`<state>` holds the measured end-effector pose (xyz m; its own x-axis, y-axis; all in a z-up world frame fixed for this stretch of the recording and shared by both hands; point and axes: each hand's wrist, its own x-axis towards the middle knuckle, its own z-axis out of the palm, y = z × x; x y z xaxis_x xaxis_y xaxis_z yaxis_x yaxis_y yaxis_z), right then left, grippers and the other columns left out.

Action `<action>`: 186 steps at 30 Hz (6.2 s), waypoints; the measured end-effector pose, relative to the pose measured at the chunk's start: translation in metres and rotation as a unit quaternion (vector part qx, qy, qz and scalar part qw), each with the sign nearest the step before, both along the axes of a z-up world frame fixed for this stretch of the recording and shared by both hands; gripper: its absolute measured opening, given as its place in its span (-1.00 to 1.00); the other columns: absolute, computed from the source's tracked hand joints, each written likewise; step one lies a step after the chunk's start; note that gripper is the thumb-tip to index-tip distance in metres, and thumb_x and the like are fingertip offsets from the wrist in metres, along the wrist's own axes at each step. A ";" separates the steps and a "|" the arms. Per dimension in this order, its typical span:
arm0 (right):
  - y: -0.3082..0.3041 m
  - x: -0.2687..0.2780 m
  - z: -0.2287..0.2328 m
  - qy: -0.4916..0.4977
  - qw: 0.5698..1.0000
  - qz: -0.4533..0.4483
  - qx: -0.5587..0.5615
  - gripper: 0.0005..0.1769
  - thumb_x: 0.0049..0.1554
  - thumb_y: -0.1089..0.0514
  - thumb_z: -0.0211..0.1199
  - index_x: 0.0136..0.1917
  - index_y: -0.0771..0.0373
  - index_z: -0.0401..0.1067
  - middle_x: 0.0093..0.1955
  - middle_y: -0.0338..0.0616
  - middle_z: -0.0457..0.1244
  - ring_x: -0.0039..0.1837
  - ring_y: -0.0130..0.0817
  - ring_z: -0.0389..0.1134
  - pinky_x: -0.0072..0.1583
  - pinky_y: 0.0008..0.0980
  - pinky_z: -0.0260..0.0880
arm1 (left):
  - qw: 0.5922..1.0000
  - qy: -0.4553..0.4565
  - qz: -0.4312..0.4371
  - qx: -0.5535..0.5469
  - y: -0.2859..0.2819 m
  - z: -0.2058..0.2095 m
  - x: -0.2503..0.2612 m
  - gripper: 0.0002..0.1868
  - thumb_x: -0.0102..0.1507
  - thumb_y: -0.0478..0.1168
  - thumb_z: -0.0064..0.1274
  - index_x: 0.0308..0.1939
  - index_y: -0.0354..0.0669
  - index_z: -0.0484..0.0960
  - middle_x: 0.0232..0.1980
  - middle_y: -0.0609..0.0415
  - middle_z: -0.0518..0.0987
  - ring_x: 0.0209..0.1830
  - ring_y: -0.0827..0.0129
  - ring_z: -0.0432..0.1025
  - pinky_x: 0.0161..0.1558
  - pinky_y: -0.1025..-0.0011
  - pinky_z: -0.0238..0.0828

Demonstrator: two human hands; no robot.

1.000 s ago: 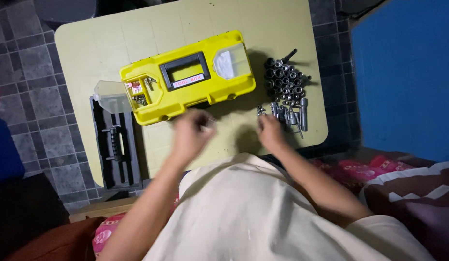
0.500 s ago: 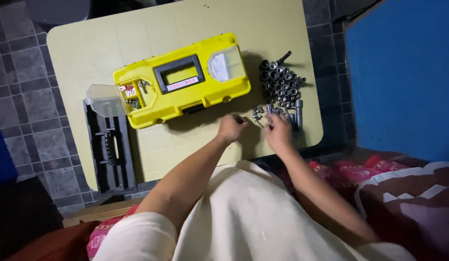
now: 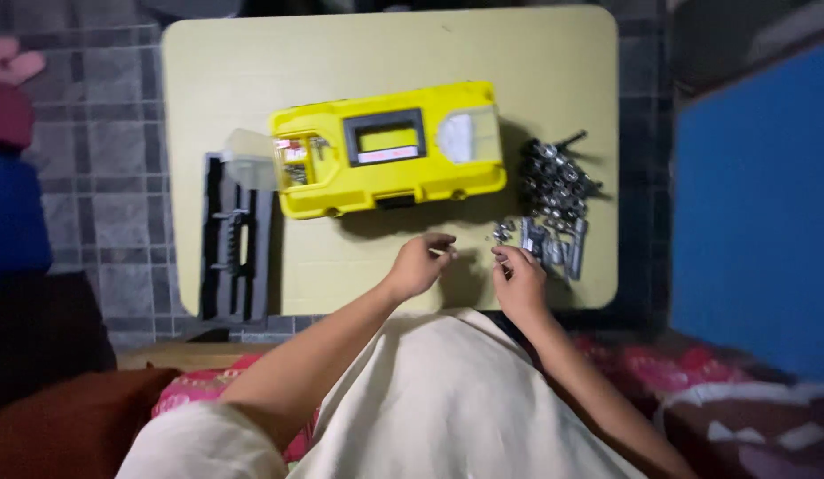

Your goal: Organizing and inspecting tools inside and around a yellow toolbox.

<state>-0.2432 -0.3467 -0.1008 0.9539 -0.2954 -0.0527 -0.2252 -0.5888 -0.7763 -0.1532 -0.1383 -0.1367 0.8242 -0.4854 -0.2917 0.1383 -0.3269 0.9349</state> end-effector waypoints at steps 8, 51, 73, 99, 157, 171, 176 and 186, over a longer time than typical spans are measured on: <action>0.102 0.137 0.112 -0.175 0.957 0.229 -0.034 -0.76 0.16 0.29 0.30 0.12 0.27 0.50 0.00 0.03 0.33 0.03 0.01 0.40 0.04 -0.18 0.43 | 0.966 -0.061 0.231 0.098 0.094 0.128 0.005 -0.75 0.26 -0.21 0.18 -0.01 -0.21 0.71 -0.28 -0.04 0.70 -0.36 0.37 0.56 -0.24 0.40 0.51; 0.150 0.157 0.116 -0.014 0.962 0.186 0.197 -0.86 0.31 0.24 0.16 0.07 0.34 0.48 -0.09 -0.12 0.36 -0.08 -0.51 0.36 -0.01 -0.44 0.41 | 0.915 -0.023 0.357 -0.186 0.100 0.177 0.022 -0.60 0.26 -0.30 0.19 0.18 -0.25 0.57 -0.09 0.14 0.65 -0.24 0.61 0.48 -0.18 0.57 0.46; -0.064 -0.004 0.003 0.082 0.911 -0.163 0.369 -0.88 0.22 0.32 0.26 0.05 0.34 0.46 -0.14 -0.10 0.37 -0.16 -0.38 0.39 -0.10 -0.40 0.44 | 0.996 0.034 0.046 0.072 -0.027 -0.001 -0.010 -0.79 0.25 -0.18 0.21 -0.11 -0.19 0.78 -0.25 -0.02 0.74 -0.36 0.49 0.58 -0.20 0.47 0.50; 0.091 0.020 0.086 0.102 0.874 0.081 0.468 -0.86 0.22 0.38 0.21 0.08 0.44 0.42 -0.08 -0.16 0.38 -0.05 -0.42 0.45 0.04 -0.44 0.52 | 0.960 0.187 0.123 -0.171 0.077 0.149 -0.027 -0.81 0.28 -0.35 0.15 -0.09 -0.43 0.72 -0.24 0.01 0.72 -0.25 0.46 0.56 -0.13 0.47 0.51; 0.223 0.231 0.098 -0.115 0.938 0.214 -0.247 -0.79 0.04 0.22 0.41 -0.01 0.20 0.56 -0.02 -0.02 0.22 0.10 -0.01 0.29 0.08 -0.01 0.31 | 0.937 0.175 0.293 -0.076 0.245 0.149 0.052 -0.74 0.31 -0.18 0.07 0.04 -0.19 0.64 -0.45 0.31 0.38 -0.51 0.63 0.19 -0.49 0.57 0.14; 0.211 0.229 0.090 -0.102 0.956 0.213 -0.176 -0.93 0.18 0.31 0.27 -0.05 0.35 0.44 -0.02 0.11 0.26 0.06 0.09 0.32 0.10 -0.08 0.35 | 0.945 0.163 0.278 -0.060 0.252 0.145 0.048 -0.68 0.33 -0.10 0.08 0.02 -0.24 0.67 -0.41 0.19 0.44 -0.45 0.52 0.27 -0.40 0.50 0.22; 0.191 0.229 0.095 0.050 0.936 0.060 0.342 -0.95 0.23 0.27 0.14 -0.02 0.23 0.39 -0.08 -0.05 0.33 -0.08 -0.23 0.38 -0.04 -0.30 0.36 | 0.817 0.339 0.279 -0.374 0.258 0.177 0.057 -0.24 0.38 0.22 -0.17 0.31 -0.45 0.42 0.10 -0.14 0.52 0.06 0.22 0.47 0.12 0.28 0.42; 0.241 0.217 0.125 0.050 0.966 0.237 -0.095 -0.81 0.14 0.15 0.31 0.04 0.20 0.53 -0.18 0.06 0.26 -0.09 -0.03 0.35 -0.03 -0.16 0.37 | 0.733 0.355 0.130 -0.565 0.256 0.248 0.065 0.13 0.32 0.51 -0.46 0.61 -0.44 -0.01 0.57 -0.40 0.19 0.58 -0.04 0.17 0.56 0.11 0.06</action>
<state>-0.0263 -0.1060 0.0238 0.9774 0.1600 -0.1385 0.0371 -0.7737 -0.6325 -0.0887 0.1174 0.1117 0.7669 -0.6012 -0.2247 0.6417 0.7251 0.2499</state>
